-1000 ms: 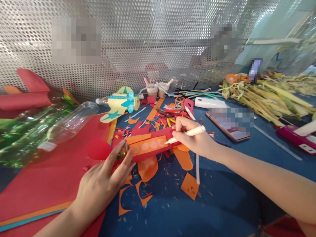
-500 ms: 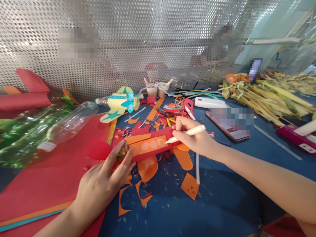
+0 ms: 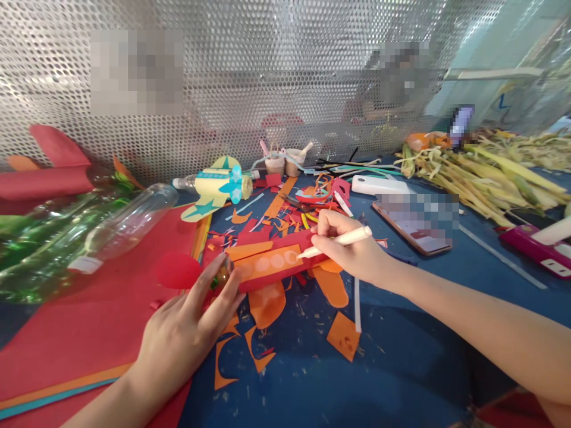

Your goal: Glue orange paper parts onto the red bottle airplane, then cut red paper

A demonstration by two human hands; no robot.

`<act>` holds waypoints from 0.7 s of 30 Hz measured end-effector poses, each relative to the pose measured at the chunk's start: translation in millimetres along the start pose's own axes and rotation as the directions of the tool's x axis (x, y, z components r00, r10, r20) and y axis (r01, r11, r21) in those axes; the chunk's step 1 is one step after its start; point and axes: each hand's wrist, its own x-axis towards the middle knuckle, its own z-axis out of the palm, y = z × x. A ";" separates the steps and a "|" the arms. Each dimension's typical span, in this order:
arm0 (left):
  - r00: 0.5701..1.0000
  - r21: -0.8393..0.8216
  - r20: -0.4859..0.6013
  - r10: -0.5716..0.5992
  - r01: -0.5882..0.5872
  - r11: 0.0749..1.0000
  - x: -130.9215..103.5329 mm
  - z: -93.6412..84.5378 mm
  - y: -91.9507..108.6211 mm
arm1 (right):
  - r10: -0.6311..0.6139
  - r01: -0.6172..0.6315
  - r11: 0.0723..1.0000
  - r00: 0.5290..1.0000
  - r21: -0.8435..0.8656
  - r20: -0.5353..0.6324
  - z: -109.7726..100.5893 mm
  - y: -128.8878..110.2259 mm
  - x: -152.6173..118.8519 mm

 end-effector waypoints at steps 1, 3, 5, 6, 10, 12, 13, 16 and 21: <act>1.000 -0.001 0.001 0.003 -0.003 1.000 0.0 -0.1 0.1 | -0.003 0.003 1.000 1.000 0.004 -0.010 0.1 0.4 0.1; 1.000 -0.001 0.004 -0.007 0.007 1.000 -0.5 0.0 0.2 | -0.008 0.009 1.000 1.000 0.009 -0.020 0.3 1.1 0.3; 0.999 -0.003 0.018 -0.027 0.027 1.000 -1.4 0.0 0.0 | -0.008 0.009 1.000 1.000 0.008 -0.021 0.5 1.4 0.3; 0.999 -0.002 0.027 -0.032 0.032 0.999 -1.8 -0.1 -0.2 | -0.007 0.007 1.000 1.000 0.007 -0.019 0.5 1.4 0.3; 0.999 0.007 0.041 -0.023 0.023 1.000 -2.3 -0.5 -1.3 | -0.003 0.004 1.000 1.000 0.010 -0.016 0.2 0.9 0.2; 0.999 0.018 0.043 -0.011 0.010 1.000 -1.6 -0.5 -1.5 | -0.003 0.003 1.000 1.000 0.006 -0.027 0.1 0.9 0.0; 0.999 0.022 0.043 -0.006 0.005 1.000 -1.1 -0.5 -1.4 | -0.002 0.002 1.000 1.000 0.004 -0.029 0.1 0.8 -0.2; 0.999 0.028 0.046 -0.003 0.001 1.000 -0.1 -0.7 -1.2 | 0.009 -0.009 1.000 1.000 0.009 -0.004 0.3 0.5 -0.9; 0.999 -0.019 0.050 -0.022 0.023 1.000 -0.2 -2.5 -1.0 | 0.029 -0.030 0.999 0.999 0.013 0.035 0.7 -0.1 -1.7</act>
